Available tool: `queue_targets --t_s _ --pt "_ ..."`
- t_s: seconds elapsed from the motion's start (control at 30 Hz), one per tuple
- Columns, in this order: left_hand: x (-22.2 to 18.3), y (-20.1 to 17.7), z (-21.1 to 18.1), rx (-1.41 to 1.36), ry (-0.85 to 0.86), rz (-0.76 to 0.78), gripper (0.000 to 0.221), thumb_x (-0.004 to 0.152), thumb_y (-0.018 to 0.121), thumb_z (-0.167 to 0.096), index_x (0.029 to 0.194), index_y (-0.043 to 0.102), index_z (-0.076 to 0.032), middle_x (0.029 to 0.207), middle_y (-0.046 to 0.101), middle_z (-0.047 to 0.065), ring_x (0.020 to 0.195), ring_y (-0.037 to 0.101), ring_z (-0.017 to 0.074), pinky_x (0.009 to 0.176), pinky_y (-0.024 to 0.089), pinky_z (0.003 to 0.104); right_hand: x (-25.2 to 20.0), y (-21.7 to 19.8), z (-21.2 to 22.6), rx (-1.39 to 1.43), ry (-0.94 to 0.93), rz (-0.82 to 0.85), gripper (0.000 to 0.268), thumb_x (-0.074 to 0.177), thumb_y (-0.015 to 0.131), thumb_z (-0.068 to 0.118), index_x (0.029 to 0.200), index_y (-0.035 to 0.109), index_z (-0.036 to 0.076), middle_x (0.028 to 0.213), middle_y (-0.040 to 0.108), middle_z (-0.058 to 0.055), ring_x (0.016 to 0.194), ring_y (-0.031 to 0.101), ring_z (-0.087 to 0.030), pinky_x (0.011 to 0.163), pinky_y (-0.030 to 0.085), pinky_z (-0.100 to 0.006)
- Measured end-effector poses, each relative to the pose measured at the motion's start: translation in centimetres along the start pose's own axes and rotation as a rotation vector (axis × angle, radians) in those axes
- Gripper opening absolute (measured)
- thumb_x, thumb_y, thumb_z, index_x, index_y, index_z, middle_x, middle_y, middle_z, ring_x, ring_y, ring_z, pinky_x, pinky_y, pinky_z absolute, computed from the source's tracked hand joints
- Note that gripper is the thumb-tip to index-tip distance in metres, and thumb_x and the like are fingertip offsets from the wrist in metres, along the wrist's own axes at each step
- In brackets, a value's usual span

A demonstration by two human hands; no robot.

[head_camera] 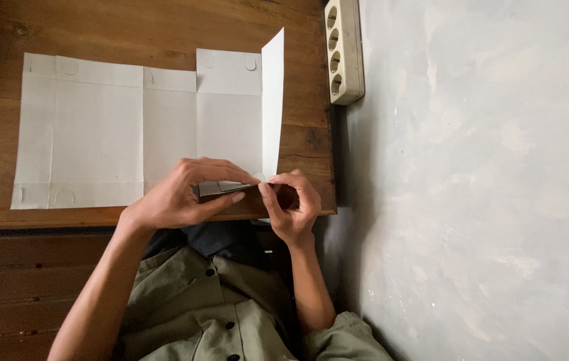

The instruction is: Assembling a cardboard box by folding and tucking flaps from a flat template.

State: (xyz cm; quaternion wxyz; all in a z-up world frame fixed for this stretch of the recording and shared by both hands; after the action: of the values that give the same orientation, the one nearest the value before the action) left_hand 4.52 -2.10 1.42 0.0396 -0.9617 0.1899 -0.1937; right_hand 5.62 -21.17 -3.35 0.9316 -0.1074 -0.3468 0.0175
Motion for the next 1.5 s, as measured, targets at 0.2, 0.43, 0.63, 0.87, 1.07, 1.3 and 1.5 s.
queue_targets --t_s 0.2,0.43,0.63,0.87,1.07,1.3,1.5 --pt "-0.1 -0.1 0.1 0.014 0.009 -0.019 0.024 0.089 0.069 -0.003 0.111 0.078 -0.002 0.104 0.08 0.019 0.101 0.077 0.0424 0.092 0.053 0.058 0.9 0.5 1.7 -0.08 -0.094 0.039 0.011 0.089 0.076 0.01 0.098 0.074 0.003 0.067 0.059 -0.004 0.052 0.055 -0.016 0.05 0.05 -0.027" --pt "0.1 -0.2 0.0 0.023 0.013 -0.009 0.024 0.088 0.069 -0.003 0.111 0.077 -0.001 0.106 0.079 0.022 0.102 0.076 0.0451 0.091 0.052 0.06 0.2 0.9 1.1 -0.18 -0.136 0.015 0.008 0.091 0.071 0.011 0.097 0.071 0.006 0.069 0.054 -0.002 0.057 0.054 -0.015 0.054 0.05 -0.027" --pt "0.0 -0.5 0.1 0.086 0.033 -0.013 0.028 0.085 0.072 -0.002 0.113 0.077 -0.002 0.12 0.07 0.025 0.115 0.068 0.0469 0.094 0.053 0.058 1.3 1.1 2.5 -0.338 -0.158 0.022 0.012 0.096 0.064 0.027 0.103 0.063 0.017 0.136 0.049 -0.013 0.117 0.053 -0.029 0.094 0.046 -0.04" --pt "-1.1 -0.4 0.8 0.157 0.021 -0.08 0.042 0.081 0.08 -0.015 0.12 0.072 -0.002 0.121 0.069 0.023 0.117 0.068 0.0457 0.098 0.052 0.058 1.1 1.5 2.7 -0.384 -0.22 0.049 0.012 0.093 0.061 0.026 0.09 0.055 0.016 0.143 0.049 -0.016 0.132 0.05 -0.037 0.103 0.043 -0.047" --pt "-5.4 -1.5 -1.1 0.577 0.014 -0.213 0.064 0.081 0.081 -0.043 0.134 0.063 -0.012 0.136 0.066 0.008 0.132 0.059 0.0301 0.115 0.037 0.05 2.0 1.8 3.7 -0.395 -0.19 0.12 0.011 0.088 0.058 0.021 0.086 0.054 0.011 0.143 0.049 -0.021 0.137 0.047 -0.042 0.112 0.041 -0.055" --pt "-9.4 -0.5 0.9 1.003 -0.029 -0.239 0.057 0.092 0.07 -0.048 0.138 0.063 -0.015 0.154 0.055 0.007 0.146 0.048 0.0257 0.124 0.031 0.049 2.0 2.4 3.0 -0.372 -0.137 0.151 0.009 0.082 0.06 0.016 0.087 0.059 0.009 0.145 0.048 -0.025 0.141 0.046 -0.043 0.12 0.04 -0.058" --pt "-8.9 -0.4 0.2 1.042 0.031 -0.349 0.048 0.092 0.074 -0.05 0.125 0.073 -0.016 0.143 0.065 0.006 0.136 0.059 0.0252 0.118 0.042 0.046 1.5 1.4 2.2 -0.034 0.036 0.162 0.045 0.102 0.053 0.024 0.139 0.046 0.0 0.16 0.037 -0.022 0.154 0.039 -0.036 0.126 0.043 -0.048"
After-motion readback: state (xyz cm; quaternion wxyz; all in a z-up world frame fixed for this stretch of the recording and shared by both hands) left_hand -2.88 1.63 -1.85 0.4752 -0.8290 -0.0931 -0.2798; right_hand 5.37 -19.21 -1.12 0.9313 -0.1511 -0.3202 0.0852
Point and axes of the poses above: each hand's wrist, its own x-axis towards the middle knuckle, its own y-axis out of the palm, z = x × y, the point moved 5 cm from there along x, towards the middle knuckle
